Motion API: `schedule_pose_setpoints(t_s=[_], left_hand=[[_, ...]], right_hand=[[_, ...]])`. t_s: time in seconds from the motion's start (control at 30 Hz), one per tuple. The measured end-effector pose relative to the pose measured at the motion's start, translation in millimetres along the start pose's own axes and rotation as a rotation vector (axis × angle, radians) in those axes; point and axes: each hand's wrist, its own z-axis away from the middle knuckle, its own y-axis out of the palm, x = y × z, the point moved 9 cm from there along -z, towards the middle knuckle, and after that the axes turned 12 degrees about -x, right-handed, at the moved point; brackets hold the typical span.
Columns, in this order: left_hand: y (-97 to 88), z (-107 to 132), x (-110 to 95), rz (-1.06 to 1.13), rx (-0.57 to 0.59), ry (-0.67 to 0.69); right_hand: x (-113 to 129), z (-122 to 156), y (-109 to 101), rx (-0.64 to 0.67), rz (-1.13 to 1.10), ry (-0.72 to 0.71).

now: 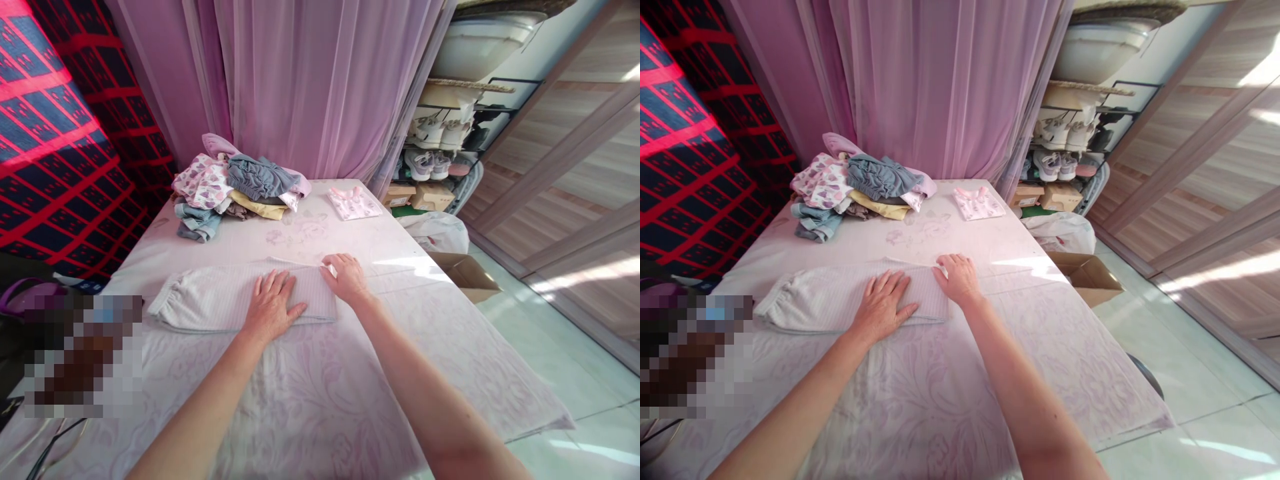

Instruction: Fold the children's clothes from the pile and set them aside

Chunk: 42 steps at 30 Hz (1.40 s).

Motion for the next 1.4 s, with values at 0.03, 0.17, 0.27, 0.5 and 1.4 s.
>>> schedule_pose_setpoints(t_s=[0.03, 0.17, 0.27, 0.5, 1.4], left_hand=[[0.3, 0, 0, 0.007, 0.003, -0.002], [-2.8, 1, -1, 0.036, 0.011, 0.027], [-11.5, 1, -12, 0.082, -0.024, 0.152], [-15.7, 0, -33, 0.168, 0.022, 0.354], [-7.4, -3, -14, 0.428, -0.061, 0.139]], right_hand=[[2, 12, -6, -0.019, -0.065, 0.002], [7, 63, -18, -0.008, -0.207, -0.003], [15, 82, -20, 0.011, -0.236, -0.065], [20, 85, -14, 0.024, -0.142, -0.032], [21, 93, -10, 0.206, 0.107, 0.081]])
